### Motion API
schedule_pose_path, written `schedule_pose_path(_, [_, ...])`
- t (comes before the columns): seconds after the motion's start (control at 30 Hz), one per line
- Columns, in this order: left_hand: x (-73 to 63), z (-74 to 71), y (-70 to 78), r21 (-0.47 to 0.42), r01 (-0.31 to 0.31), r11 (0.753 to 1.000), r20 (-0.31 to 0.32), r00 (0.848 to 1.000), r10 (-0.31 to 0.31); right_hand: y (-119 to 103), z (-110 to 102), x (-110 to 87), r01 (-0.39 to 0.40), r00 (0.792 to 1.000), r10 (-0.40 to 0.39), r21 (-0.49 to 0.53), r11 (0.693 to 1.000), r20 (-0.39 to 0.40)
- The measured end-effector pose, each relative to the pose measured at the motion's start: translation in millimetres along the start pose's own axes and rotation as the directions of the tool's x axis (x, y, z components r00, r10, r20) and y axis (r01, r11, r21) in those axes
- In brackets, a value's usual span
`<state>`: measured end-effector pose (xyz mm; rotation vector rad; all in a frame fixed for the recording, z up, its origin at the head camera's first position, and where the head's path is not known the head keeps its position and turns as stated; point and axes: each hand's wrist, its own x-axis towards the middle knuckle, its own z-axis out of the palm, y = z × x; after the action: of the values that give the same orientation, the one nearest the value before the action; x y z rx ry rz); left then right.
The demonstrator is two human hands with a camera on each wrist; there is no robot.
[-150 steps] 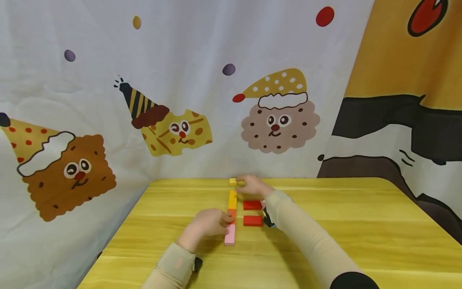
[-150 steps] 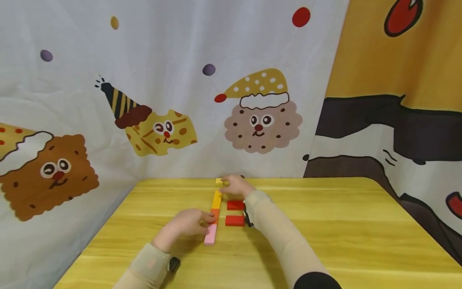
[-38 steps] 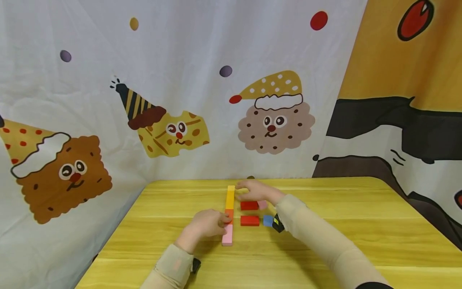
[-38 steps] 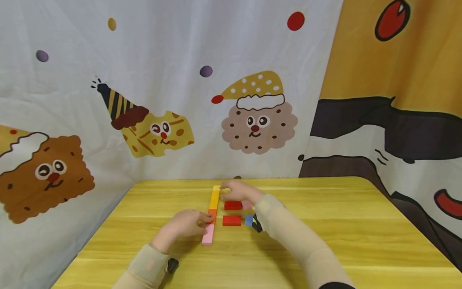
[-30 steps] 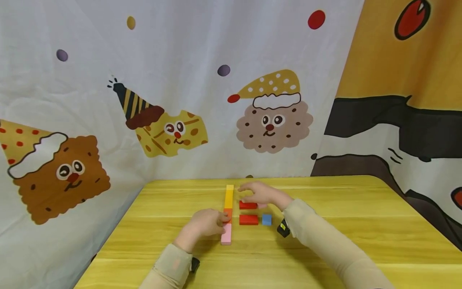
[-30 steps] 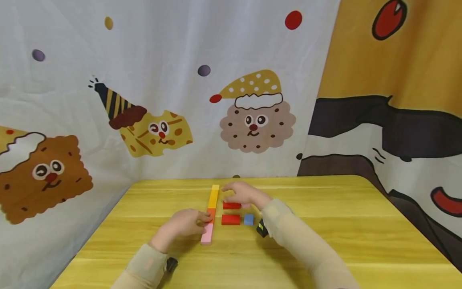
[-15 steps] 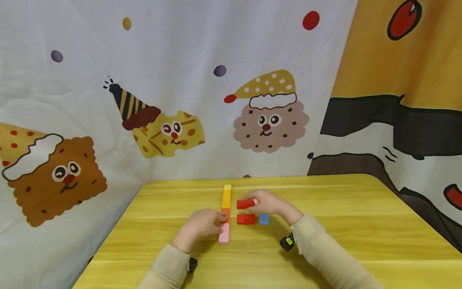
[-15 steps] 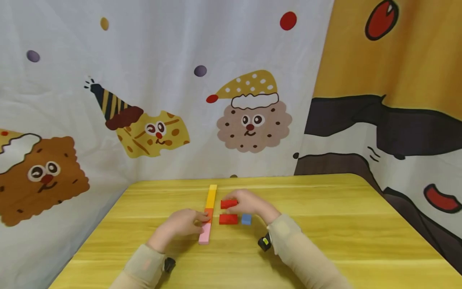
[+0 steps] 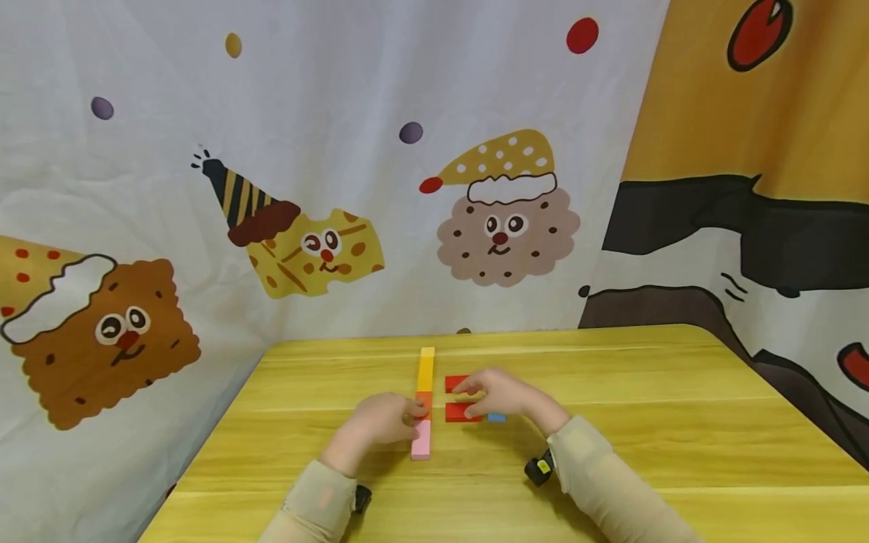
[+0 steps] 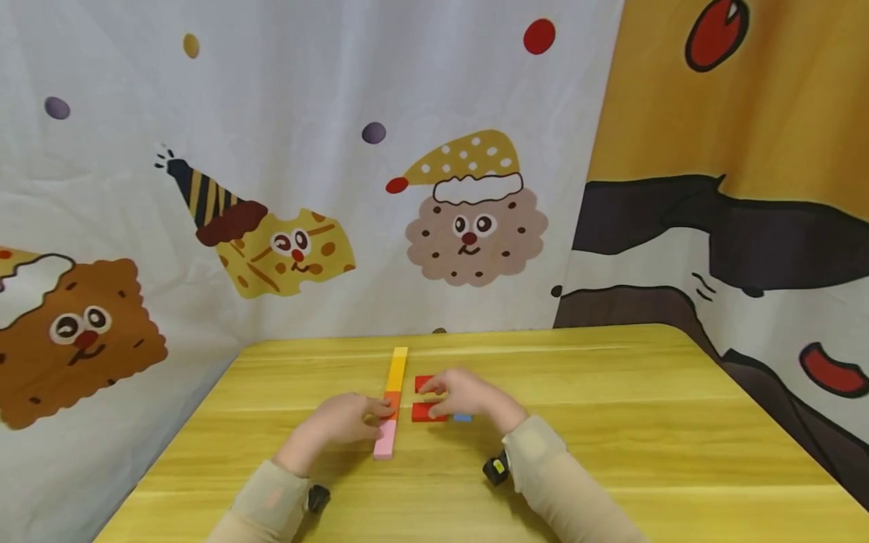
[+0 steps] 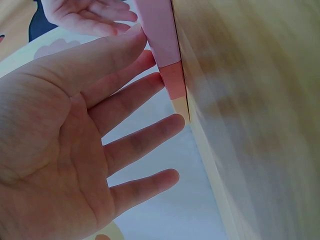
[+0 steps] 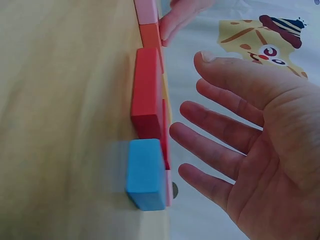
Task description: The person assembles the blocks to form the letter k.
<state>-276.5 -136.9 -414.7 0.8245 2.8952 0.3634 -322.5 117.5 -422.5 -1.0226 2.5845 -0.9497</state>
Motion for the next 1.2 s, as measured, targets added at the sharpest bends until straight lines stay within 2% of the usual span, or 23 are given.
schedule_pose_path(0.13, [0.5,-0.6,1.0,-0.006,-0.001,1.000,-0.008,1.000,0.001,4,2,-1.8,-0.015,1.000,0.015,0.001,1.000,0.005])
schedule_pose_path(0.63, [-0.2,1.5,0.5,-0.023,-0.012,1.000,-0.008,1.000,0.012,15,7,-5.5,0.017,1.000,-0.015,-0.129,0.992,0.017])
schedule_pose_path(0.87, [-0.4,3.7,-1.3,-0.035,-0.005,0.999,-0.007,1.000,0.005,12,9,-4.7,0.043,0.999,-0.041,-0.155,0.987,0.013])
schedule_pose_path(1.2, [1.3,2.9,-2.8,-0.026,-0.019,0.999,-0.009,1.000,0.019,12,11,-4.7,0.035,0.999,-0.035,-0.184,0.982,0.004])
